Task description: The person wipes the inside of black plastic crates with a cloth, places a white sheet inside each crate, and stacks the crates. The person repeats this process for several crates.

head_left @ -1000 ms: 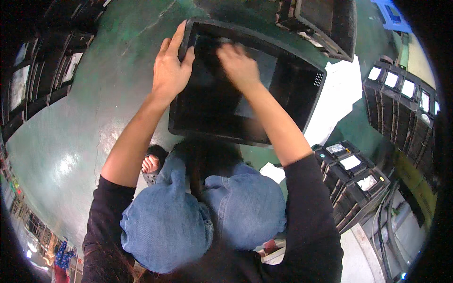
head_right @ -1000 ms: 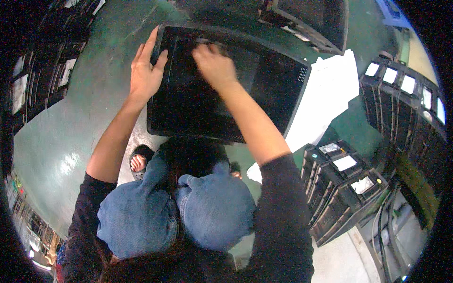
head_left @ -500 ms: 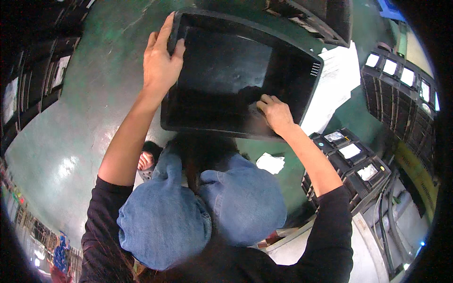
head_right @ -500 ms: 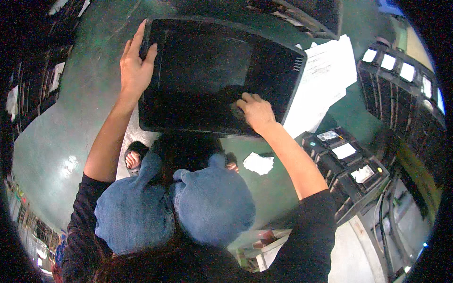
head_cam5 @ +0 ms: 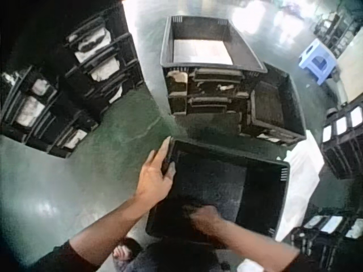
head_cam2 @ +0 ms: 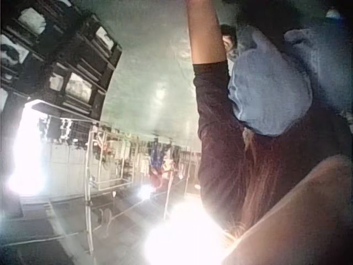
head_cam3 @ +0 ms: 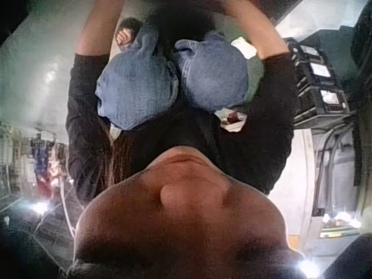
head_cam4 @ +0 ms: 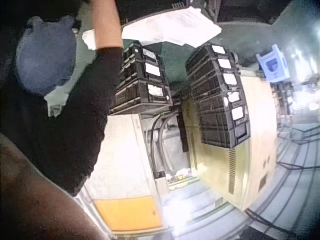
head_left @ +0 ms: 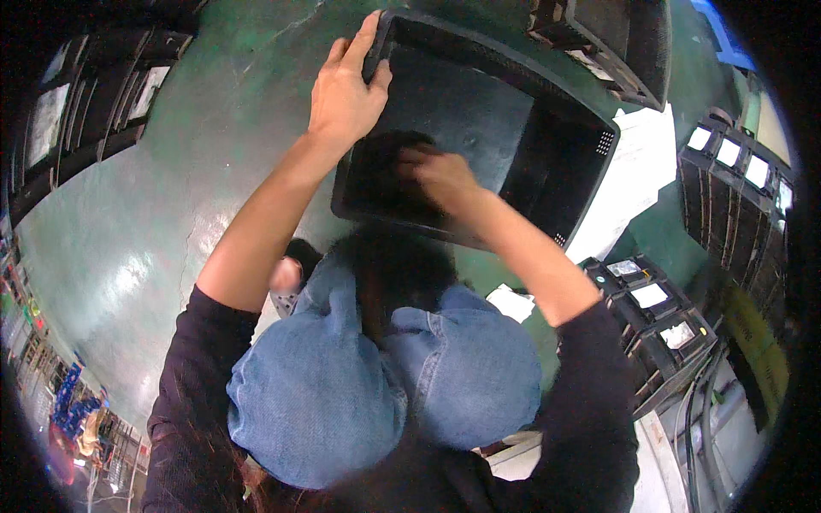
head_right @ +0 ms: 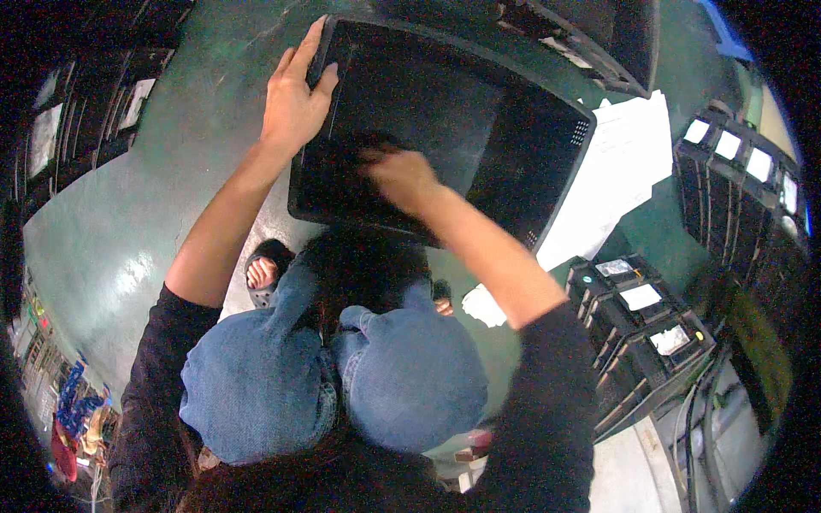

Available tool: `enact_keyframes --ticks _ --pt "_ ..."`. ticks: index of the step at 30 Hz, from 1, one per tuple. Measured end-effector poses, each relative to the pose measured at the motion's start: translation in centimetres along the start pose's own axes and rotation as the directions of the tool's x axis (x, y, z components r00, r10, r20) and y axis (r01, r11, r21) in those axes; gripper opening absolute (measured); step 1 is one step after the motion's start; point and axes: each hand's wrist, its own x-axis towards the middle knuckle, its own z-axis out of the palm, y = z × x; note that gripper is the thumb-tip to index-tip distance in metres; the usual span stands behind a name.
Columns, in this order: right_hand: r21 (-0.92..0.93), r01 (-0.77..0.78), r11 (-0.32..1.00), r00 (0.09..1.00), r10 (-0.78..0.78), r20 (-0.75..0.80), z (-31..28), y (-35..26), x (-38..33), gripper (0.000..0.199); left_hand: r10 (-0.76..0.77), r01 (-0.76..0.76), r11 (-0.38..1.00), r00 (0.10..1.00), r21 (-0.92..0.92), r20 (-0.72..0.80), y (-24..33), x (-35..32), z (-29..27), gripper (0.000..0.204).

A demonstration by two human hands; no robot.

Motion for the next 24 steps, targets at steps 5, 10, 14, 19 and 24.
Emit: enact_keyframes --ticks 5,10,14,19,24 --pt "0.048 -0.331 0.942 0.924 0.314 0.217 -5.7 3.3 -7.6 0.025 0.007 -0.007 1.000 1.000 0.017 0.001 0.1 0.2 -0.1 0.061" --pt "0.520 -0.490 0.700 0.854 0.505 0.126 -3.0 0.0 -1.1 0.021 0.005 -0.005 1.000 1.000 0.021 -0.013 0.9 -0.2 -0.6 0.061" --pt "0.086 -0.396 0.914 0.907 0.374 0.192 0.1 -5.2 6.3 0.025 -0.085 0.085 0.996 0.995 0.002 0.056 1.1 -0.1 -0.8 0.063" --pt "0.418 -0.305 0.856 0.950 0.244 0.194 -5.3 -7.9 4.6 0.021 0.032 -0.029 0.998 0.998 0.063 -0.045 1.0 0.1 -0.4 0.058" --pt "0.564 -0.121 0.817 0.937 -0.094 0.338 -6.5 -13.7 5.1 0.026 0.021 -0.020 0.997 1.000 0.074 -0.016 0.8 -0.2 -0.4 0.062"
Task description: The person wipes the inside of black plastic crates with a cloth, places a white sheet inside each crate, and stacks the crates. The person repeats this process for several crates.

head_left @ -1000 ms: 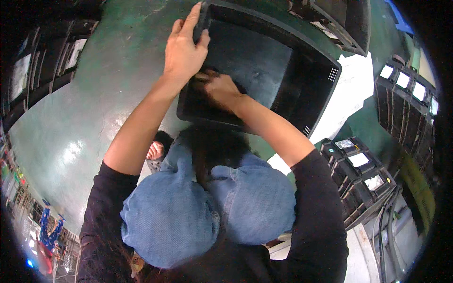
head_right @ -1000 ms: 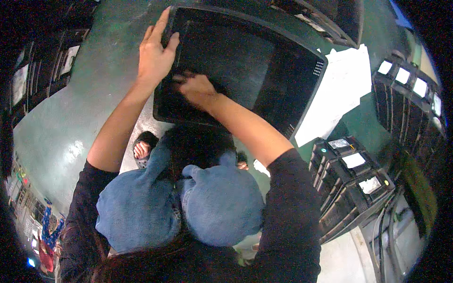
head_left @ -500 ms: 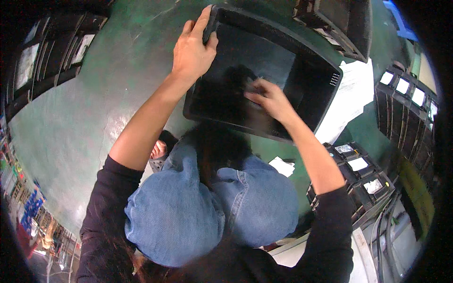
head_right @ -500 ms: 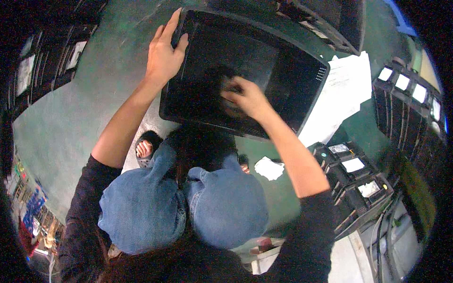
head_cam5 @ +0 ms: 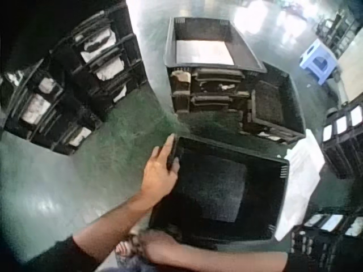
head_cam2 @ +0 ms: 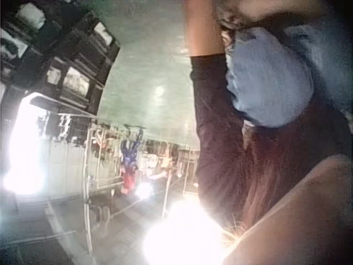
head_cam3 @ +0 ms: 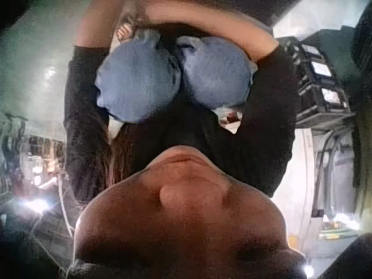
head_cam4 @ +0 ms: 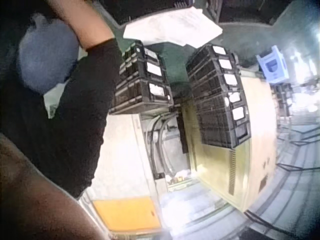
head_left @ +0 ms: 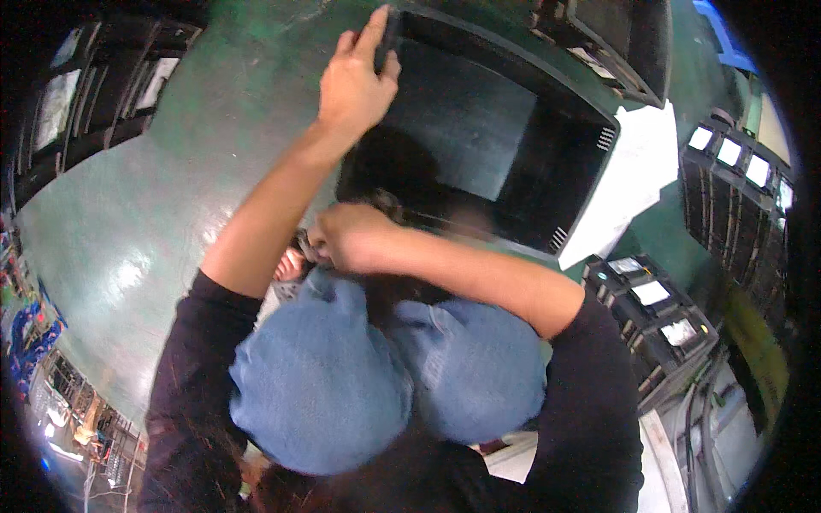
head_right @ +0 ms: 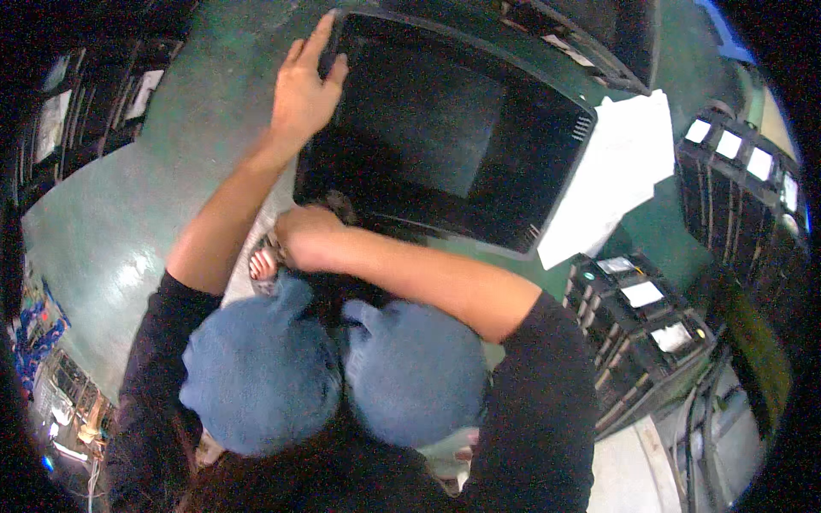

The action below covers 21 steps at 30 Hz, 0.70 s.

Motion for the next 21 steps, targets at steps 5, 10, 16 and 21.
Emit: enact_keyframes --ticks 5,10,16,21 --pt "0.580 0.035 0.814 0.998 -0.058 0.022 -5.0 4.4 -3.9 0.029 0.032 -0.032 0.995 0.999 -0.092 0.001 -0.3 0.3 -0.3 0.065" --pt "0.736 0.060 0.674 0.834 0.371 -0.408 -11.8 11.2 -7.1 0.039 0.041 -0.042 0.995 0.999 -0.089 -0.013 0.0 0.5 -0.6 0.054" --pt "-0.146 -0.355 0.923 0.533 0.072 -0.843 -3.7 13.5 3.8 0.026 0.016 -0.016 0.999 1.000 -0.041 0.001 -0.1 0.3 -0.1 0.051" --pt "-0.450 -0.371 0.812 0.928 0.333 -0.165 -2.0 11.3 1.3 0.033 -0.090 0.090 0.996 0.996 0.011 -0.006 -0.2 0.3 0.6 0.049"
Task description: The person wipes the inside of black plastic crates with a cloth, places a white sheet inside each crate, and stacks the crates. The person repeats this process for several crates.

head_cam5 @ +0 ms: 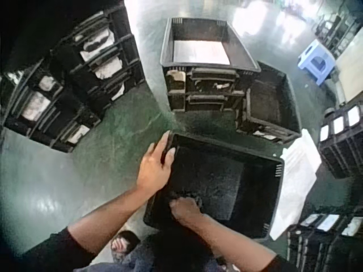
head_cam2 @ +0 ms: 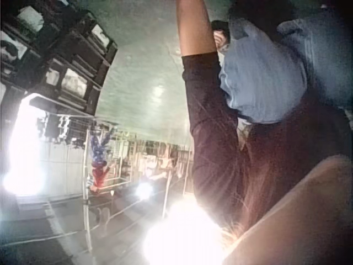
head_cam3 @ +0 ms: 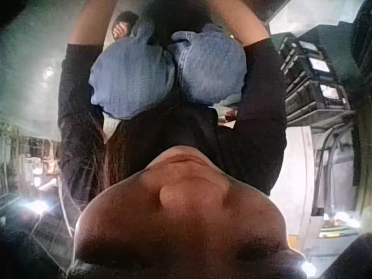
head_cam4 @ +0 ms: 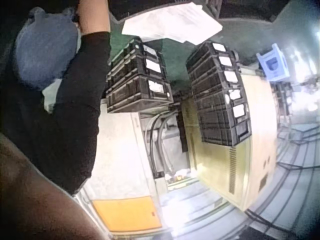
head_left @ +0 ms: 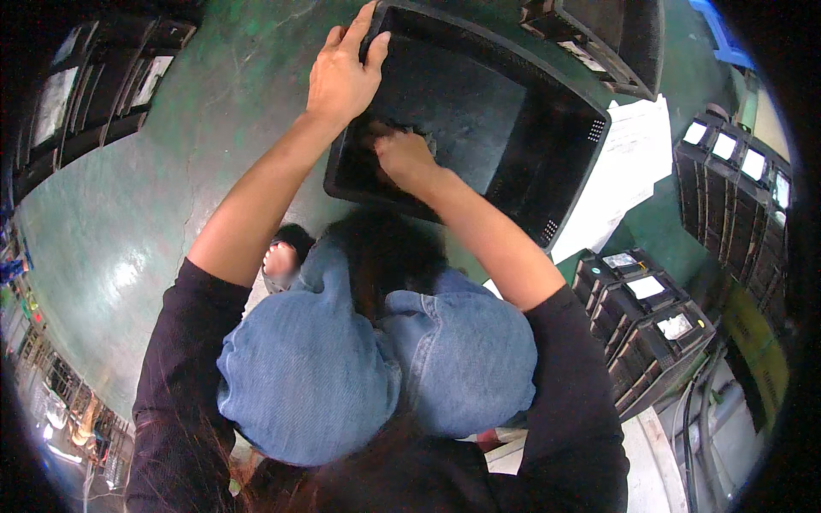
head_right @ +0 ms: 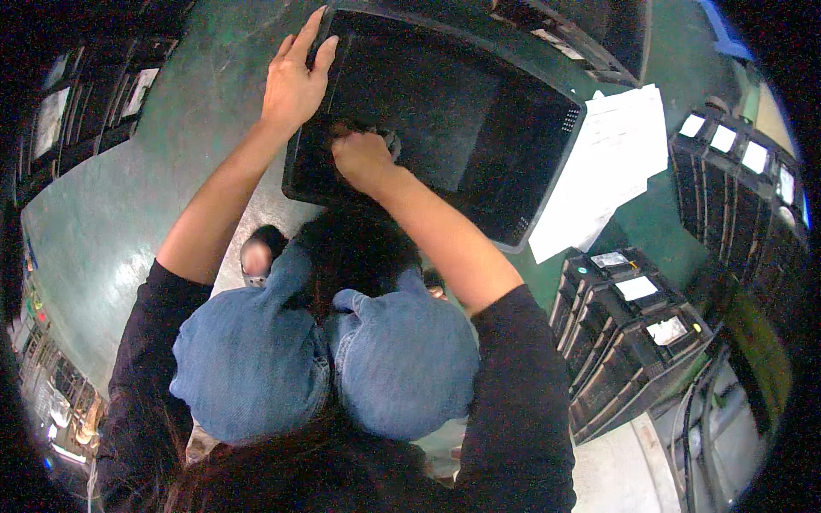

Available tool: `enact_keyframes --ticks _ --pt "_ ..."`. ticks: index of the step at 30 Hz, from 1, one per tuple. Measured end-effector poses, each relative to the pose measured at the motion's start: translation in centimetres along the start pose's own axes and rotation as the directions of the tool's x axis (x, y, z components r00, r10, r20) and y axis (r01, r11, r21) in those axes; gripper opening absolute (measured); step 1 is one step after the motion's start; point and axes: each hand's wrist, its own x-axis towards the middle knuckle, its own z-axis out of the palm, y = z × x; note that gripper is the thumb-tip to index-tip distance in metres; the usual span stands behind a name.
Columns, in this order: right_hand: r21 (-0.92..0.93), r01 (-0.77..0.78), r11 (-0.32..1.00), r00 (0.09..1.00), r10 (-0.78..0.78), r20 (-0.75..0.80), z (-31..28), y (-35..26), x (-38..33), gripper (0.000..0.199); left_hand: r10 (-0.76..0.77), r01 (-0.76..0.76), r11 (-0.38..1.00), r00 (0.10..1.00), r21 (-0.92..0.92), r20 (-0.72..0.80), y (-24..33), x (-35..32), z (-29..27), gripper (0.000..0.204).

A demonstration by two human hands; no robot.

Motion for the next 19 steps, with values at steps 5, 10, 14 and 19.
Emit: enact_keyframes --ticks 5,10,14,19 --pt "0.107 0.211 0.972 0.977 -0.207 -0.051 -3.8 1.8 -2.9 0.029 0.090 -0.091 0.996 0.995 -0.009 -0.046 -0.7 0.3 0.0 0.047" --pt "0.231 -0.018 0.973 0.993 0.044 -0.106 -9.8 6.6 -10.1 0.024 0.008 -0.007 0.999 1.000 -0.053 0.020 -0.6 0.0 -0.1 0.047" --pt "0.461 -0.037 0.887 0.767 0.321 -0.556 -9.5 6.6 -6.9 0.030 0.011 -0.009 0.999 1.000 -0.044 0.030 -0.2 0.2 -0.4 0.048" --pt "0.400 0.079 0.913 0.567 0.288 -0.771 -3.1 4.0 5.8 0.041 -0.083 0.086 0.996 0.993 -0.030 0.078 -0.3 0.2 -0.4 0.050"
